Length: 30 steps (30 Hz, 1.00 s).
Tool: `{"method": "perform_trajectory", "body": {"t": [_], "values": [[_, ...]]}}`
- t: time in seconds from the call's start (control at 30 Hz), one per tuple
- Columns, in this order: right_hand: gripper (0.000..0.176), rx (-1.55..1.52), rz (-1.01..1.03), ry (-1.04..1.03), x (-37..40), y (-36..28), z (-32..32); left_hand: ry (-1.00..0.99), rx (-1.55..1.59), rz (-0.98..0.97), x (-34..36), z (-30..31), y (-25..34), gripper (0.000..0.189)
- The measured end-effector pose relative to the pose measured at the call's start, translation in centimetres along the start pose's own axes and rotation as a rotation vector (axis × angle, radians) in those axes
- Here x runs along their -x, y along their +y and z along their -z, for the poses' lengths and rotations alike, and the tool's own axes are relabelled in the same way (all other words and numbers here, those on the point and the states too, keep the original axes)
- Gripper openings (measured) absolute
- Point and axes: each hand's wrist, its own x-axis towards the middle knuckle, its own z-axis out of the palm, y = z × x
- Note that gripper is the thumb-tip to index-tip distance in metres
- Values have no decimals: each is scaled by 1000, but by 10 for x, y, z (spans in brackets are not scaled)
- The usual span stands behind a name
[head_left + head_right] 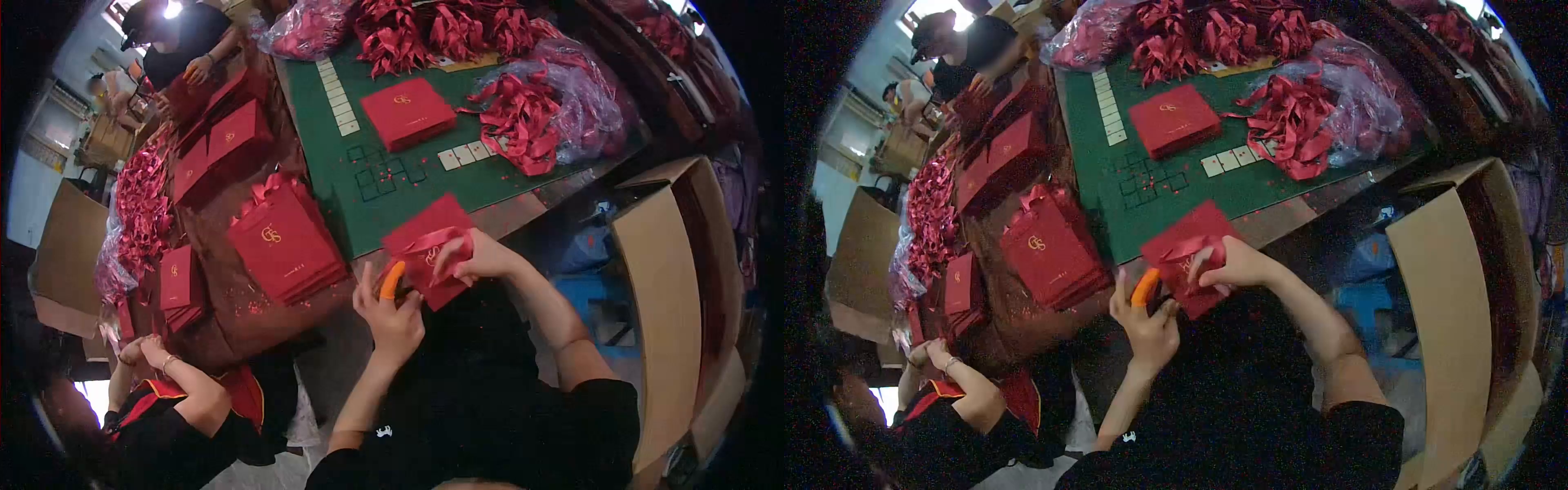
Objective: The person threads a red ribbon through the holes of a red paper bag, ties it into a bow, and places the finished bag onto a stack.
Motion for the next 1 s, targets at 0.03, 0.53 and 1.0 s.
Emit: {"method": "perform_trajectory", "body": {"t": [0.03,0.53,1.0], "values": [[16,-33,35,46,-1,4,5,3,-68,24,-1,11,0,7],[67,-297,197,359,-9,25,0,-92,-131,-75,-11,15,-22,13],[49,-273,283,279,-4,36,0,-320,-22,-207,-6,88,-58,15]]}}
